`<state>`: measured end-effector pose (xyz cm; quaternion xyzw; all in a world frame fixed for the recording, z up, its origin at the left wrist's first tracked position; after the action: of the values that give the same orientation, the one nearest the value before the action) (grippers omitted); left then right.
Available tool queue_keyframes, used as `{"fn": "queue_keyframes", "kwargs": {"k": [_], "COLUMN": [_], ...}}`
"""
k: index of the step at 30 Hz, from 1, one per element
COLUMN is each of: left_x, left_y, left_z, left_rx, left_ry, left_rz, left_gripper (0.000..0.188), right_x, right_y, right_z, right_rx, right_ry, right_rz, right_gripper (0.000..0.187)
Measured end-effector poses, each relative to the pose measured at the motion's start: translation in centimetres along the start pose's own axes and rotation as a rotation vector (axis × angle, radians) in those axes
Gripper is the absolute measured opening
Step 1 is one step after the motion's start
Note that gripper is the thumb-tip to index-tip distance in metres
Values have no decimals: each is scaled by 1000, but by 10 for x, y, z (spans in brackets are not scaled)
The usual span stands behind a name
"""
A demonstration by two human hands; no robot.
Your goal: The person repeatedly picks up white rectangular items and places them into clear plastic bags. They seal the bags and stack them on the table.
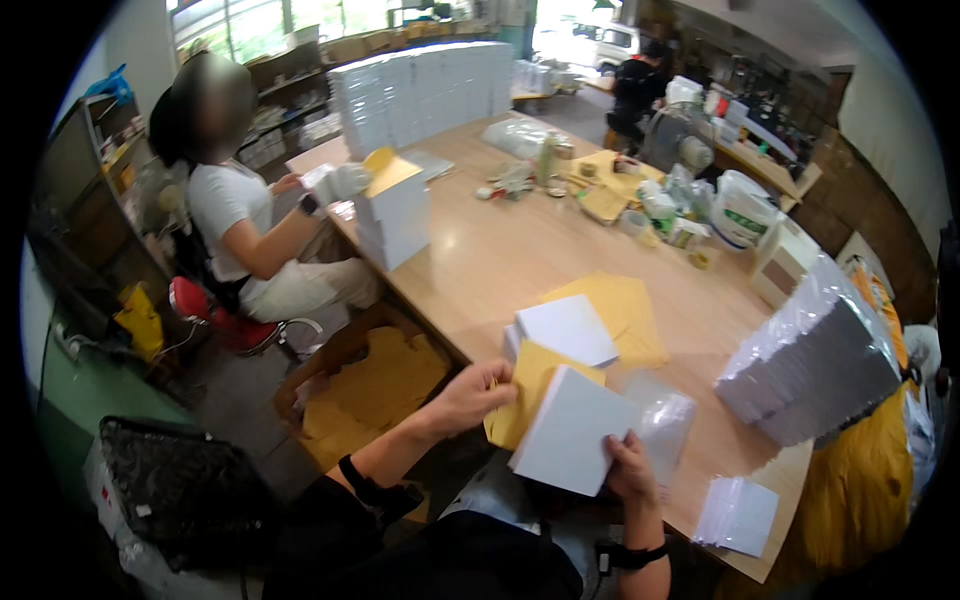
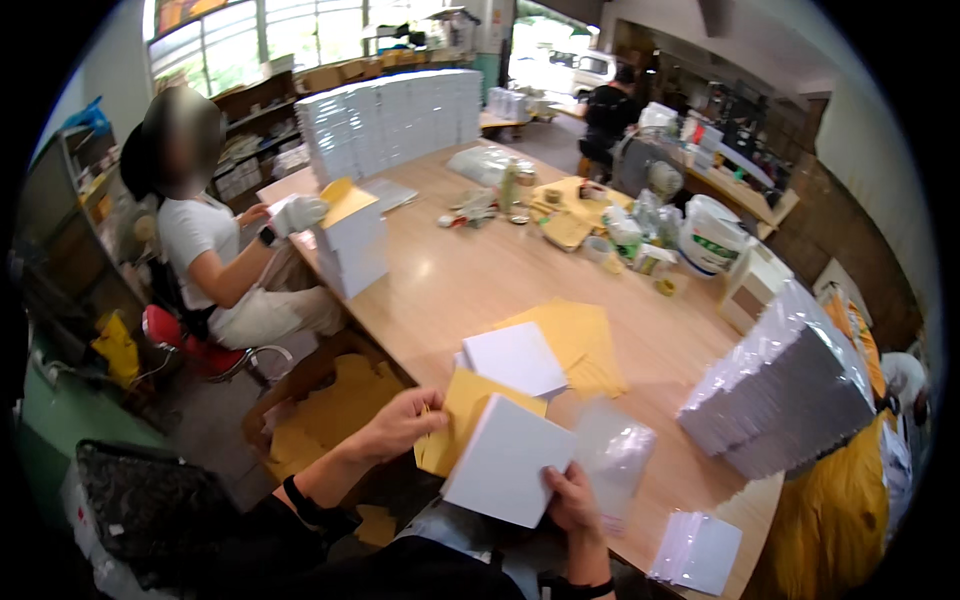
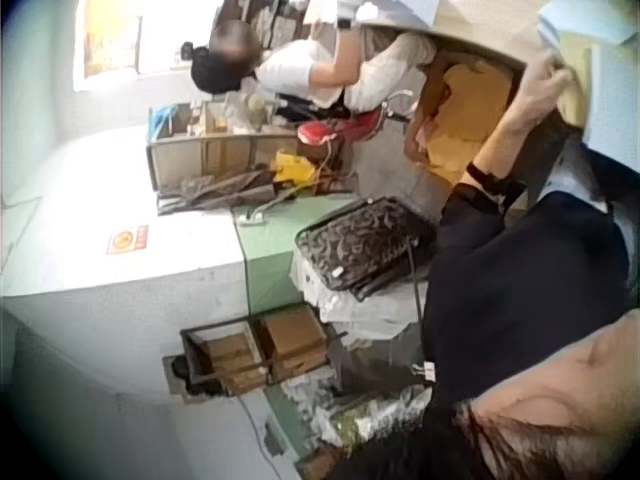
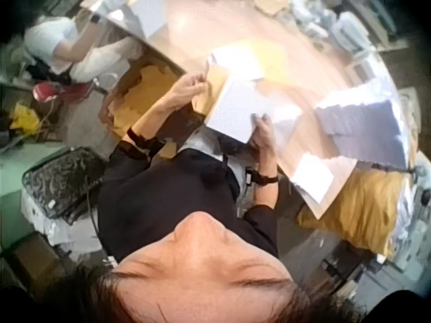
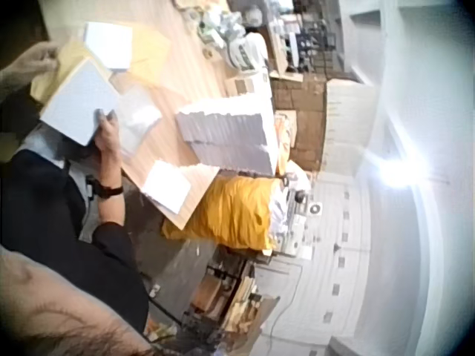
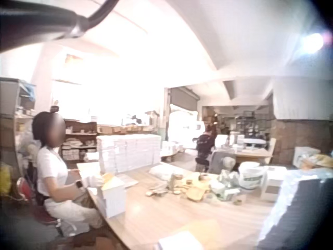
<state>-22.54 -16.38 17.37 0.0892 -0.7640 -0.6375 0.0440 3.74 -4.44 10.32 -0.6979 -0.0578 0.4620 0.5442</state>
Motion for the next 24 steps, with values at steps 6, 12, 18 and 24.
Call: {"fn": "queue_keyframes", "kwargs": {"k": [6, 12, 18, 24], "left_x": [185, 332, 326, 337], "left_y": [-77, -329, -419, -405], "left_z": [-54, -139, -130, -47], "left_rx": [26, 793, 868, 927], "left_ry": [578, 1027, 1123, 584], "left_rz": [-331, -103, -481, 967], "left_gripper": [17, 37, 53, 59], "right_x": [41, 97, 108, 147], "right_y": [-5, -49, -89, -84], "right_z": [-20, -72, -167, -227], "right_rx": [85, 238, 418, 585], "right_ry": [149, 353, 630, 957], "right_rz": [-2, -65, -70, -338], "right_gripper": [41, 48, 50, 50]}}
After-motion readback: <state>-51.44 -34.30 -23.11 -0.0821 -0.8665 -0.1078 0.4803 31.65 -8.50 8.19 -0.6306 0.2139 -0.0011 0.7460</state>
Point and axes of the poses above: each hand's wrist, its own z-axis towards the middle knuckle, its own x-axis out of the back of the hand, y = z × x, the point moved 4 cm from there along z, towards the middle knuckle, and after that the axes turned 11 degrees about x, right-handed, at the moved point
